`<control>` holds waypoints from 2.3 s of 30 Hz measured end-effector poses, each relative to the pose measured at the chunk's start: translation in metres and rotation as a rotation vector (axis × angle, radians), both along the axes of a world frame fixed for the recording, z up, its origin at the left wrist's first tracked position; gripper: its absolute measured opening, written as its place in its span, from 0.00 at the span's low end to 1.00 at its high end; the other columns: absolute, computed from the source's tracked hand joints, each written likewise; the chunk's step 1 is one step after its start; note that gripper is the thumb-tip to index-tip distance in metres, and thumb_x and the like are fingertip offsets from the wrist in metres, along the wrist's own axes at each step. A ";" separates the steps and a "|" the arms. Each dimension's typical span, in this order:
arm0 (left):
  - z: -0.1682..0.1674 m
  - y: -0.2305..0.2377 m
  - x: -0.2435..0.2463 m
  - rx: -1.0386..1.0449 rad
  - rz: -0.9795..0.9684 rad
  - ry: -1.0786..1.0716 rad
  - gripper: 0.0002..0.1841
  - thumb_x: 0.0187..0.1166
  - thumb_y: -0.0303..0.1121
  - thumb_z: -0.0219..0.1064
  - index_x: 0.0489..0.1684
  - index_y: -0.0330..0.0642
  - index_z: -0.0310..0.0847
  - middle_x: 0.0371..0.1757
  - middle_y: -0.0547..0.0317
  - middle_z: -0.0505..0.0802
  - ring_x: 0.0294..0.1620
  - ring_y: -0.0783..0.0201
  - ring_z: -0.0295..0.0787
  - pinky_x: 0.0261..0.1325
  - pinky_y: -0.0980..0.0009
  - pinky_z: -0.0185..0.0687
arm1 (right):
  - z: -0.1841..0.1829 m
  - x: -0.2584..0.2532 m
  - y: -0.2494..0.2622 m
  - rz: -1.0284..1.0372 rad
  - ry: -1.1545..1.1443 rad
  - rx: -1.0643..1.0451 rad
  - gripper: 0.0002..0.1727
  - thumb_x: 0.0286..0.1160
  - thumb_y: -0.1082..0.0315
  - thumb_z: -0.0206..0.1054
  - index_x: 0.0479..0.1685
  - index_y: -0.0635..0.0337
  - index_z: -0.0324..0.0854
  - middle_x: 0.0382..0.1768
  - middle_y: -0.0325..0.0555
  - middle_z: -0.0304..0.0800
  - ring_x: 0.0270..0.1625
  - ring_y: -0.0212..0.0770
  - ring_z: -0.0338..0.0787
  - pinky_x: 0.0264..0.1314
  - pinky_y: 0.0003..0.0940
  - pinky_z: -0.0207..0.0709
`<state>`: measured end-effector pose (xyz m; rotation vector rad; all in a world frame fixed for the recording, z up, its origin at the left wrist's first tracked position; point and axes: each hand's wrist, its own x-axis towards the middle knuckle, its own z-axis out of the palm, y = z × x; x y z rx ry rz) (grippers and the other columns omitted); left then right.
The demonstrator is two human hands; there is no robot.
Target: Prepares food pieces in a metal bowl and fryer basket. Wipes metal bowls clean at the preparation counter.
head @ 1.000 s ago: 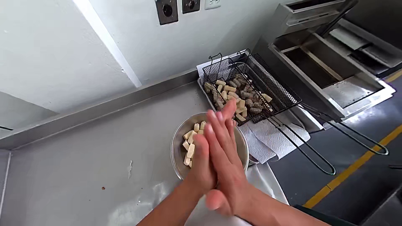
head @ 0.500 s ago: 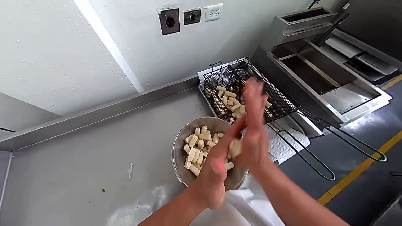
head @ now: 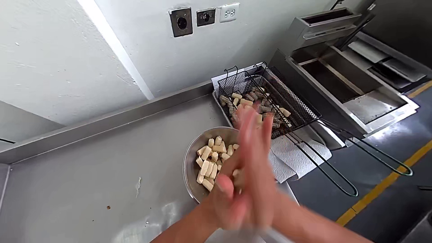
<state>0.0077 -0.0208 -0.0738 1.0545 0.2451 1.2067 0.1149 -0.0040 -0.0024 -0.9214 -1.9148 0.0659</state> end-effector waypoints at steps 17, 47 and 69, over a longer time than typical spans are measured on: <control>0.043 0.003 0.002 -0.358 -0.088 -0.064 0.19 0.83 0.32 0.67 0.71 0.45 0.80 0.58 0.60 0.94 0.59 0.70 0.91 0.68 0.68 0.84 | -0.020 0.042 0.015 -0.001 -0.035 0.136 0.40 0.93 0.42 0.33 0.59 0.67 0.84 0.49 0.51 0.95 0.59 0.40 0.92 0.80 0.43 0.74; -0.019 0.024 -0.049 0.194 0.347 1.047 0.37 0.82 0.51 0.62 0.92 0.46 0.60 0.92 0.55 0.65 0.93 0.59 0.56 0.91 0.48 0.57 | -0.071 0.078 -0.002 0.028 0.686 -0.984 0.16 0.89 0.63 0.53 0.62 0.60 0.82 0.54 0.45 0.93 0.49 0.39 0.95 0.53 0.39 0.92; -0.085 0.027 -0.042 -0.123 0.075 1.761 0.43 0.77 0.27 0.70 0.95 0.46 0.49 0.72 0.36 0.80 0.65 0.39 0.84 0.68 0.45 0.81 | -0.175 -0.006 0.007 -0.057 -0.399 -1.156 0.25 0.74 0.63 0.74 0.68 0.63 0.77 0.71 0.58 0.78 0.76 0.57 0.77 0.76 0.51 0.75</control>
